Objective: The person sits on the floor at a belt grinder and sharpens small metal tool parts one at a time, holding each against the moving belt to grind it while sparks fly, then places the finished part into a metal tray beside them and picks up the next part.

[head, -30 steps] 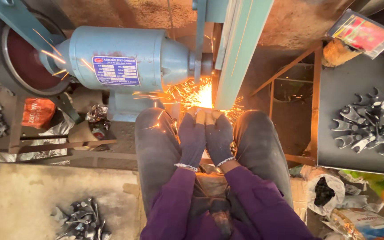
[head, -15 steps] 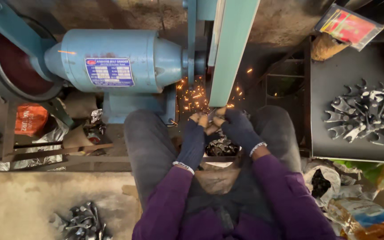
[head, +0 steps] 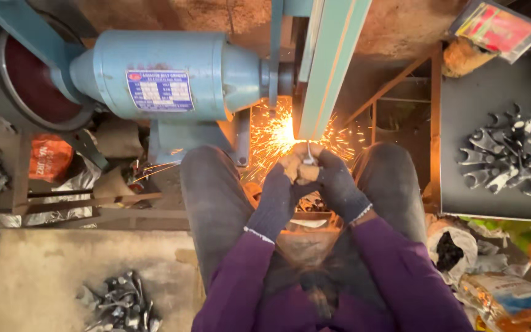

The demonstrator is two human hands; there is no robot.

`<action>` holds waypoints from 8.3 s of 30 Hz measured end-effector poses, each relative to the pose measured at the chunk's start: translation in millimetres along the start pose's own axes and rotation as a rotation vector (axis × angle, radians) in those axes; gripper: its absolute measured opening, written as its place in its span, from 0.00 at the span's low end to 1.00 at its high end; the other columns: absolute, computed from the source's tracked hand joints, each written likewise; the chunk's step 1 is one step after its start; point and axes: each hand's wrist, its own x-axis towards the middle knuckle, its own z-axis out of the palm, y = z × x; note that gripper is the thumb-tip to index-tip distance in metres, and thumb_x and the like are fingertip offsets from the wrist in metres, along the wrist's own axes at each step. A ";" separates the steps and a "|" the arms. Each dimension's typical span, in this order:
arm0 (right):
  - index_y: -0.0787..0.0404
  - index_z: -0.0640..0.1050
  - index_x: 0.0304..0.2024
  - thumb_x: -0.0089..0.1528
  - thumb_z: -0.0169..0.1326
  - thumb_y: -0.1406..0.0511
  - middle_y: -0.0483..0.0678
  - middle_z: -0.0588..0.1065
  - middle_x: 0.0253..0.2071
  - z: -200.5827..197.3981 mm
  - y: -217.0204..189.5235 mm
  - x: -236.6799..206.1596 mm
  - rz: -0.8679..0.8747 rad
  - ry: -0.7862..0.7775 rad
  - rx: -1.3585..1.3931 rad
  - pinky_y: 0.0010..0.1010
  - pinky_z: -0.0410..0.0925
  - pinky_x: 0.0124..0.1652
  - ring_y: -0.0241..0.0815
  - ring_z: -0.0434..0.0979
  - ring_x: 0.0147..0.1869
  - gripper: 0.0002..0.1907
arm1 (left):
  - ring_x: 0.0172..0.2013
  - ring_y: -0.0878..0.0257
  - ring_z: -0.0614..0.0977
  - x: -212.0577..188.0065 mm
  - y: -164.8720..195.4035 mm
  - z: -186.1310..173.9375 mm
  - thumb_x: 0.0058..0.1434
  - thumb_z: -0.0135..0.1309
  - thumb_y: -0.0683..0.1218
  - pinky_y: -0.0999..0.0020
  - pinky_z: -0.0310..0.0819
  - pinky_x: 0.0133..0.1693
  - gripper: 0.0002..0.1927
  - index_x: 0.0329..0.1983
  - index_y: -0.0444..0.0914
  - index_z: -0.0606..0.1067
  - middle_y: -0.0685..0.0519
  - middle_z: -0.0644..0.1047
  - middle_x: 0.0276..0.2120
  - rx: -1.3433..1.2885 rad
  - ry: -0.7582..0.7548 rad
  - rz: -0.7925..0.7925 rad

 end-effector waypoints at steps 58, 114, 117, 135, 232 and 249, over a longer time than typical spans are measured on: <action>0.66 0.81 0.49 0.61 0.62 0.64 0.51 0.80 0.45 -17.5 -23.6 -22.8 -0.297 0.309 -0.829 0.35 0.72 0.47 0.46 0.80 0.48 0.16 | 0.40 0.63 0.80 15.5 -5.2 -10.5 0.68 0.57 0.46 0.66 0.75 0.44 0.14 0.50 0.32 0.77 0.49 0.81 0.40 0.693 0.048 0.418; 0.67 0.79 0.44 0.70 0.54 0.66 0.45 0.77 0.34 9.2 20.8 -10.2 -0.298 0.276 -0.370 0.27 0.67 0.38 0.32 0.74 0.37 0.08 | 0.31 0.63 0.74 -0.2 -1.7 9.5 0.73 0.51 0.45 0.68 0.69 0.33 0.16 0.55 0.27 0.76 0.47 0.77 0.33 0.447 0.160 0.417; 0.66 0.79 0.43 0.67 0.55 0.65 0.47 0.78 0.35 19.3 29.0 1.8 -0.438 0.467 -0.531 0.28 0.70 0.39 0.33 0.77 0.37 0.08 | 0.37 0.67 0.79 6.1 7.5 14.2 0.71 0.51 0.45 0.71 0.76 0.39 0.15 0.54 0.29 0.75 0.50 0.80 0.38 0.650 0.168 0.541; 0.63 0.79 0.41 0.64 0.60 0.61 0.56 0.78 0.33 18.4 14.5 9.4 -0.399 0.448 -1.065 0.39 0.71 0.38 0.50 0.80 0.36 0.11 | 0.34 0.68 0.76 19.2 -1.5 -12.9 0.72 0.51 0.47 0.72 0.72 0.36 0.15 0.50 0.30 0.78 0.53 0.78 0.35 0.317 0.254 0.289; 0.63 0.70 0.66 0.55 0.67 0.73 0.51 0.75 0.57 11.9 -12.6 -29.6 -0.348 0.000 -0.705 0.30 0.67 0.54 0.36 0.74 0.59 0.37 | 0.34 0.65 0.80 -13.7 9.5 3.2 0.67 0.56 0.45 0.68 0.76 0.35 0.12 0.44 0.29 0.77 0.48 0.81 0.35 0.753 0.081 0.282; 0.65 0.74 0.58 0.64 0.58 0.70 0.41 0.70 0.34 2.7 0.6 -9.2 0.022 -0.017 0.158 0.18 0.56 0.27 0.26 0.63 0.28 0.20 | 0.40 0.54 0.84 -10.6 9.7 6.4 0.70 0.46 0.54 0.56 0.82 0.44 0.21 0.54 0.34 0.73 0.45 0.81 0.45 -0.022 -0.106 -0.133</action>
